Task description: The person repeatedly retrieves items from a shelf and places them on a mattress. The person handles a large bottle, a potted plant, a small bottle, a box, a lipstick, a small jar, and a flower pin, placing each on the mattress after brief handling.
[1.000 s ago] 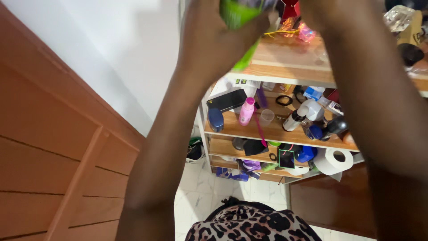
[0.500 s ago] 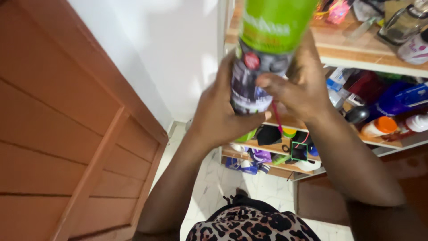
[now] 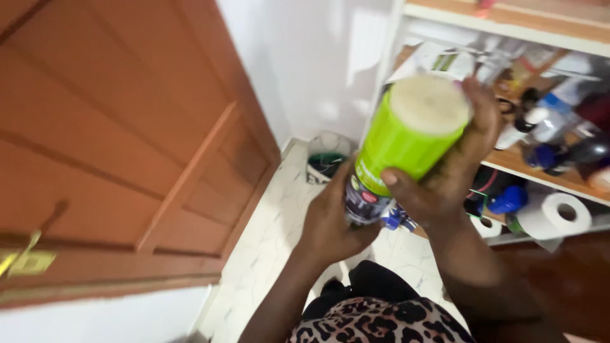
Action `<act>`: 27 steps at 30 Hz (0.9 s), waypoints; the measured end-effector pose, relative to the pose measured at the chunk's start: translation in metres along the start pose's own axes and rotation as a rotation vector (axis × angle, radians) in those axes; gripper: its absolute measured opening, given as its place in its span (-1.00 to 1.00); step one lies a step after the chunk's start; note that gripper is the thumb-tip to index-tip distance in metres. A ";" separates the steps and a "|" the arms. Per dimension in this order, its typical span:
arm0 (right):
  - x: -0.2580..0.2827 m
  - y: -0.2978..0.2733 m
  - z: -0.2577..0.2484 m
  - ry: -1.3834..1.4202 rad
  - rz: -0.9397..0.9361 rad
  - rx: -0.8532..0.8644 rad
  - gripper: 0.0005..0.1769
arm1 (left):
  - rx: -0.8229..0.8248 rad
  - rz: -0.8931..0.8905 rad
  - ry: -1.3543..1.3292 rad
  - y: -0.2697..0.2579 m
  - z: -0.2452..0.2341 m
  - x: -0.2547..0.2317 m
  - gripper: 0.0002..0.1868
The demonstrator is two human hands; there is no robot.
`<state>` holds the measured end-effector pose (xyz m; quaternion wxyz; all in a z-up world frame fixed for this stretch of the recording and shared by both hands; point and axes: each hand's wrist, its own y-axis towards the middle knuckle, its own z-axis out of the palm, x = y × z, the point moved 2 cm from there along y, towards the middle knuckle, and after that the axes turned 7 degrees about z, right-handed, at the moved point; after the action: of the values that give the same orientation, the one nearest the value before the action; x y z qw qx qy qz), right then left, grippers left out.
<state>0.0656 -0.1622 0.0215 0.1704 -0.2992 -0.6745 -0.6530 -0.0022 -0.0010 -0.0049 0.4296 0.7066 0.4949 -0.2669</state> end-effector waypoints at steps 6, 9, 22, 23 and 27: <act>0.000 -0.041 -0.003 0.448 0.104 0.202 -0.01 | -0.242 0.025 0.106 -0.054 0.029 -0.002 0.08; 0.001 -0.048 -0.011 0.552 0.097 0.275 -0.04 | -0.408 0.029 0.203 -0.078 0.049 -0.005 0.03; 0.032 -0.137 -0.042 1.083 0.316 1.030 0.00 | -0.761 -0.450 0.160 -0.212 0.158 -0.049 -0.05; 0.035 -0.142 -0.042 1.104 0.322 1.058 -0.01 | -0.797 -0.461 0.201 -0.220 0.165 -0.054 -0.05; 0.059 -0.162 -0.045 1.164 0.335 1.121 0.01 | -0.958 -0.531 0.343 -0.250 0.188 -0.078 -0.01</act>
<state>-0.0886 -0.1909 -0.0640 0.7118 0.1201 -0.6506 -0.2361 -0.2542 -0.1666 -0.1201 0.5336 0.3175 0.7838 0.0071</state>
